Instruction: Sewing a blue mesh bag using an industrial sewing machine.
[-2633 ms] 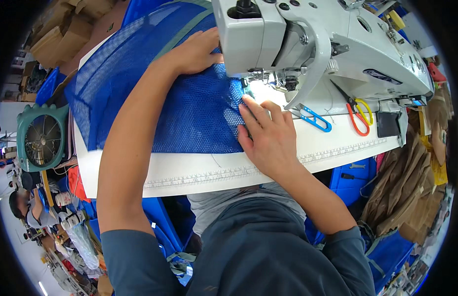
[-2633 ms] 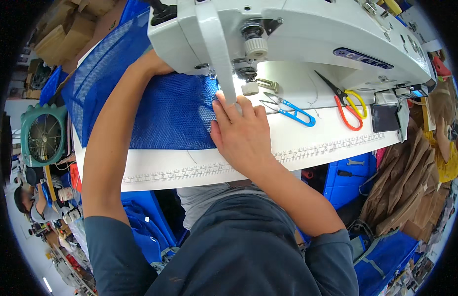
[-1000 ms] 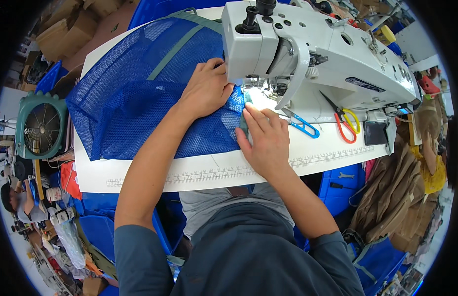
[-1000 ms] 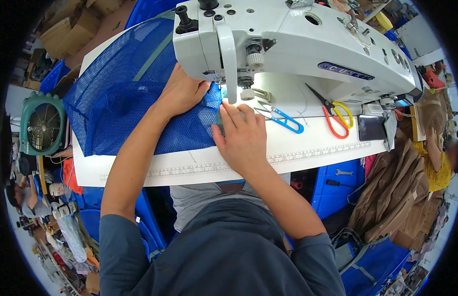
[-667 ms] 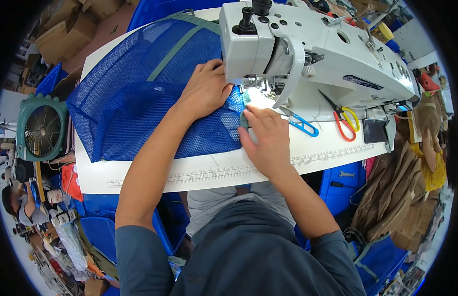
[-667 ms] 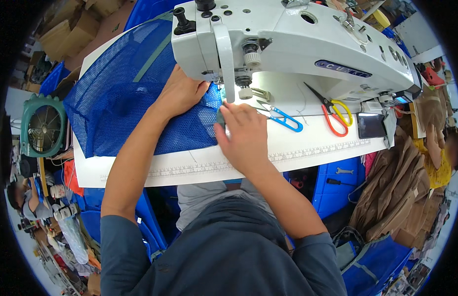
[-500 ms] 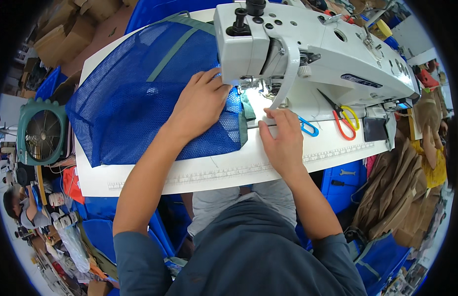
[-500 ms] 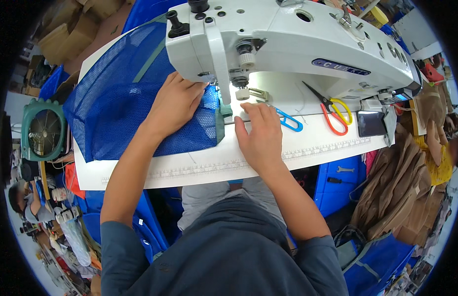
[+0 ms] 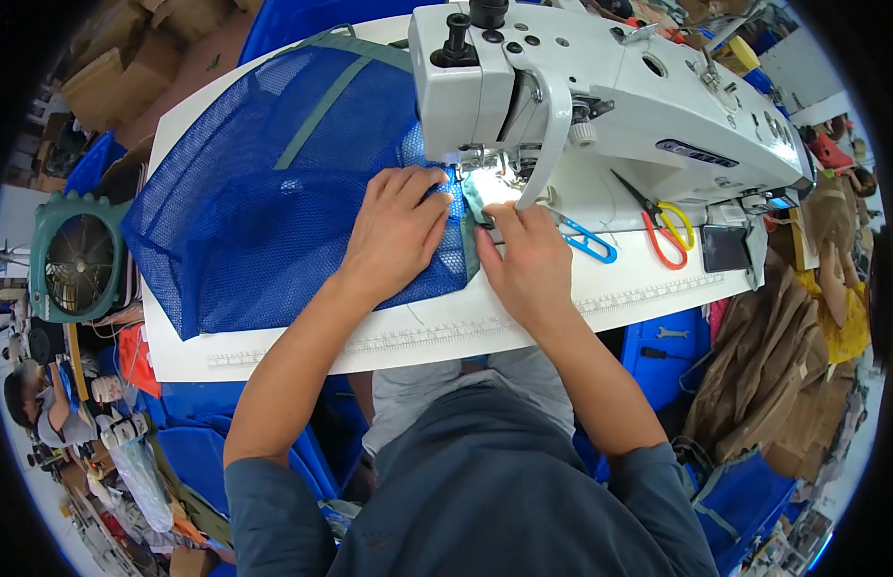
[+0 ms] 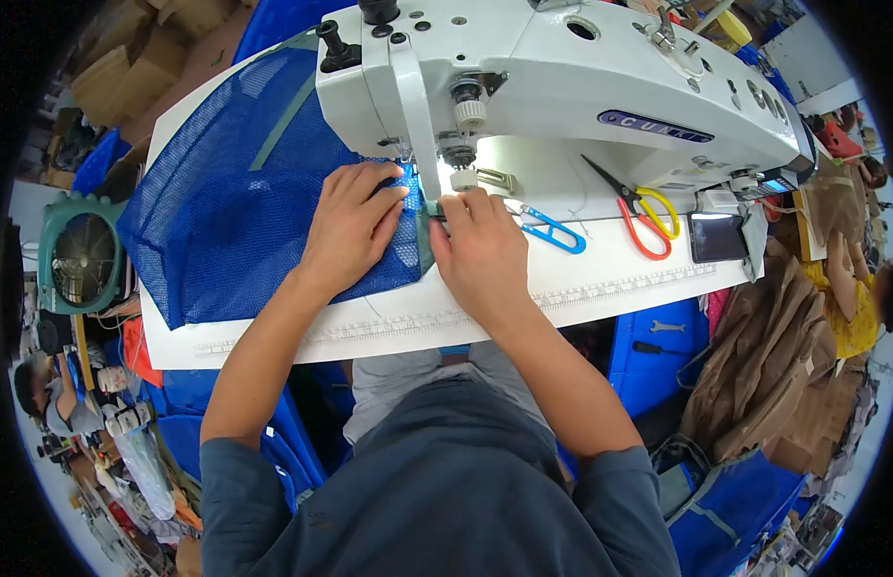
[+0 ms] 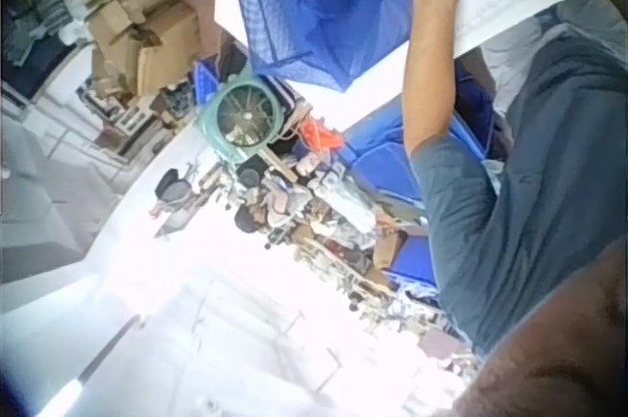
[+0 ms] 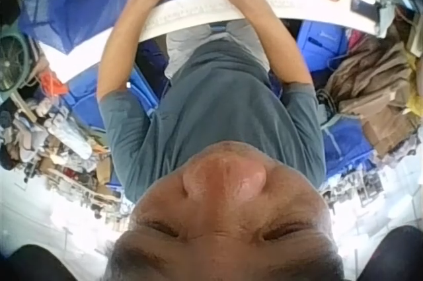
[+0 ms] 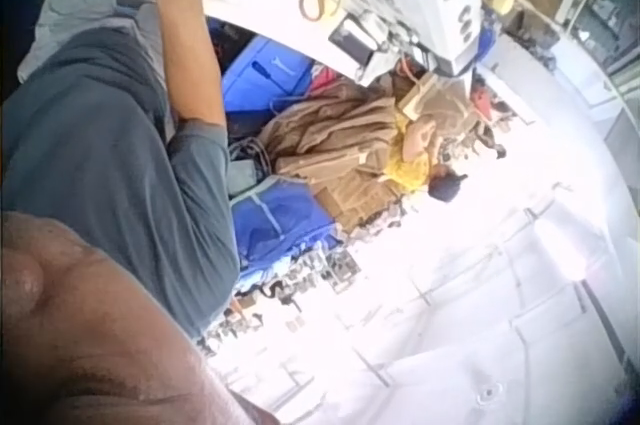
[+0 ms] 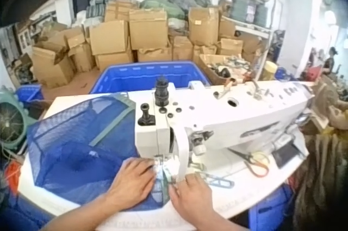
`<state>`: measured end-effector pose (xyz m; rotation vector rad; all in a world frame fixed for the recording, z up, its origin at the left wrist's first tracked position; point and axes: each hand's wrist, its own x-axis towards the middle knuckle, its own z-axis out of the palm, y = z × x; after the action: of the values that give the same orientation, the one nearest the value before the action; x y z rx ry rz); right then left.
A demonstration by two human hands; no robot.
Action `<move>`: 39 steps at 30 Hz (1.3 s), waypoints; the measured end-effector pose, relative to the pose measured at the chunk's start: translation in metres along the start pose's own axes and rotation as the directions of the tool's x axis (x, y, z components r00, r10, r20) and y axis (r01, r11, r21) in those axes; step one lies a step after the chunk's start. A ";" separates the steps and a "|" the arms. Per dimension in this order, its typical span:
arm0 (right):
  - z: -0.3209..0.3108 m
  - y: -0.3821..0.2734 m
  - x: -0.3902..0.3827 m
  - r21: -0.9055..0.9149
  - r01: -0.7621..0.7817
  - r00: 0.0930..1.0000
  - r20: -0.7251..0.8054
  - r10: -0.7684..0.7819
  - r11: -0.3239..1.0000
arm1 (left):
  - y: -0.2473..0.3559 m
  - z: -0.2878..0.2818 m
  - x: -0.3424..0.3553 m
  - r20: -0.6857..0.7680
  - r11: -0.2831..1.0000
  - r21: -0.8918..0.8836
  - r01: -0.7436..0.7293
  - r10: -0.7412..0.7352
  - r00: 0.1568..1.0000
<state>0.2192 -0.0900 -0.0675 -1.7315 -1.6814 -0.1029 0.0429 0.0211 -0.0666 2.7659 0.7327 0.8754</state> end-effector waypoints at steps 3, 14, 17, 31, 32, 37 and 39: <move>-0.003 0.005 -0.002 0.012 -0.111 0.991 0.080 0.109 0.994 | 0.007 -0.007 0.000 -0.019 0.997 0.052 -0.065 0.066 0.998; -0.018 0.000 0.009 0.109 -0.228 0.945 0.266 0.193 0.967 | 0.006 0.000 -0.012 -0.037 0.993 -0.119 0.016 -0.021 0.999; -0.008 0.004 0.003 0.095 -0.166 0.961 0.239 0.140 0.982 | 0.008 0.001 -0.012 -0.044 0.993 -0.113 0.021 -0.027 0.999; 0.007 -0.004 -0.017 -0.076 0.123 0.990 0.085 -0.117 0.989 | 0.013 0.003 -0.008 0.138 0.999 0.042 0.003 -0.008 0.990; 0.006 -0.004 -0.017 -0.074 0.120 0.990 0.081 -0.114 0.990 | 0.014 0.004 -0.008 0.135 0.999 0.053 0.004 -0.011 0.991; 0.004 -0.003 -0.016 -0.095 0.120 0.990 0.083 -0.112 0.988 | 0.013 0.005 -0.006 0.144 0.999 0.046 0.006 -0.013 0.990; 0.005 -0.004 -0.016 -0.085 0.112 0.991 0.081 -0.105 0.990 | 0.012 0.003 -0.006 0.153 0.998 0.057 0.003 -0.012 0.988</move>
<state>0.2113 -0.1014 -0.0774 -1.7283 -1.8522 -0.1665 0.0453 0.0076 -0.0688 2.8387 0.7506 0.6402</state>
